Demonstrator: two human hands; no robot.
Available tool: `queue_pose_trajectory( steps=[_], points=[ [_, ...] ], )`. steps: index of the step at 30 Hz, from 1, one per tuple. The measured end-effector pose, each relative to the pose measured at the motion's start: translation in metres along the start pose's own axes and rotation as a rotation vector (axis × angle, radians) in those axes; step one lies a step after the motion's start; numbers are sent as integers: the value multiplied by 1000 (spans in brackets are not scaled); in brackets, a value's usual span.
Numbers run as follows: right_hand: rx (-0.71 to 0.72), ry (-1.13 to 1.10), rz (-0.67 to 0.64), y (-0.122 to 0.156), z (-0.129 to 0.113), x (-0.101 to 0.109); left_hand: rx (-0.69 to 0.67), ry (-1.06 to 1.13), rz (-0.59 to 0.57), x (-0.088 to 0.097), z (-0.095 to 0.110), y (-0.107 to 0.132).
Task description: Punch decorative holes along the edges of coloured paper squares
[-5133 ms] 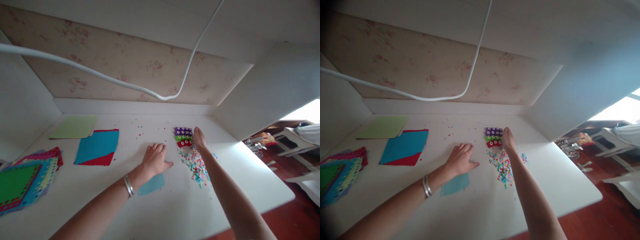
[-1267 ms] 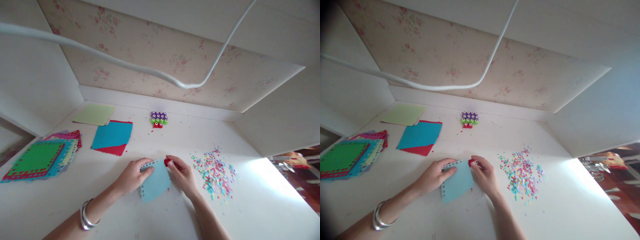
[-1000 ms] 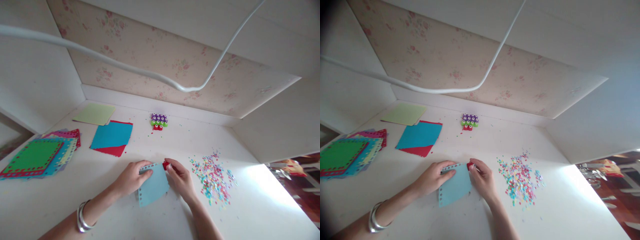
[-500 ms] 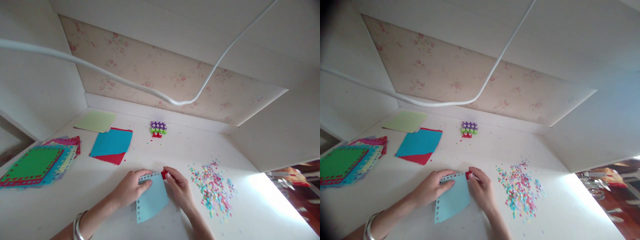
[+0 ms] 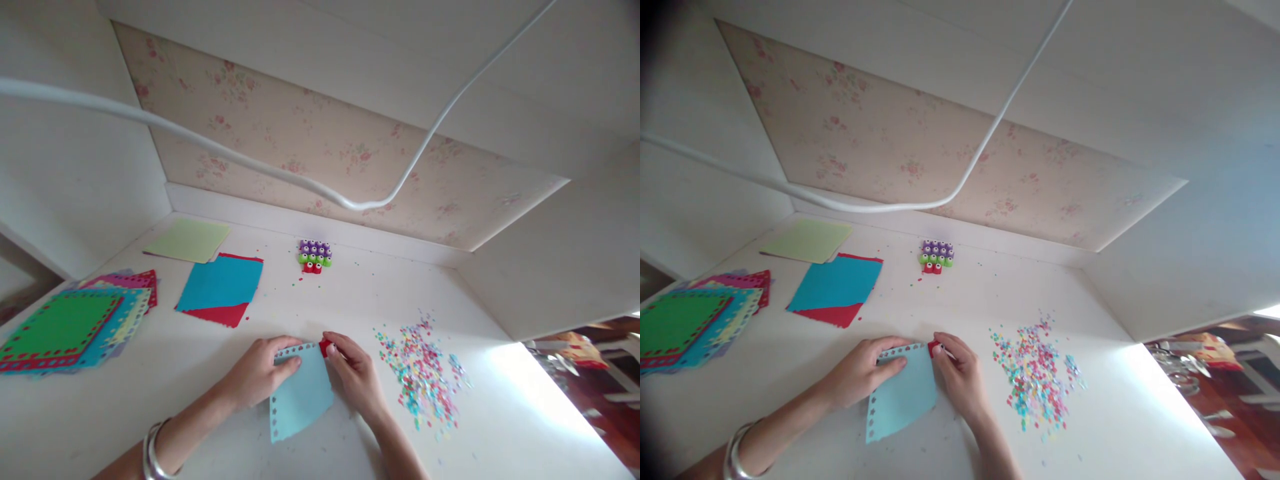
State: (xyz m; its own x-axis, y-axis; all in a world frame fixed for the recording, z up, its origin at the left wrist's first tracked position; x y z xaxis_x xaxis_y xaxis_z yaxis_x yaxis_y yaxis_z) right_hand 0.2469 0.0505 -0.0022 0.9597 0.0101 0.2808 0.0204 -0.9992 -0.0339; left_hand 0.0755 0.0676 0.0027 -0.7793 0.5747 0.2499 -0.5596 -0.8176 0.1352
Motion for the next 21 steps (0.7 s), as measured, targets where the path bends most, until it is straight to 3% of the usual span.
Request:
queue_pose_trajectory(
  steps=[13, 21],
  points=[
    [103, 167, -33, 3, -10, -4, -55, -168, 35, 1, 0, -1],
    [133, 291, -33, 9, -14, -10, -174, -582, 123, -15, 3, 5]
  ],
)
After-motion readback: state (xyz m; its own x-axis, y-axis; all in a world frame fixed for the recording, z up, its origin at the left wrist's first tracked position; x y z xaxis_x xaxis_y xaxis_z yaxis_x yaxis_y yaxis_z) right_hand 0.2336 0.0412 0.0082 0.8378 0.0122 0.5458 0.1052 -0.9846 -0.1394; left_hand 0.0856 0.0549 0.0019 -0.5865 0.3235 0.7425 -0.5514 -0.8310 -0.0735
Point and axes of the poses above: each hand's wrist, its own y-axis away from the middle knuckle, its own x-axis out of the back of the hand, z = x × y, the point moved 10 cm from there along -y, towards the middle knuckle, and after that the axes turned 3 degrees about -z, right-handed, at the moved point
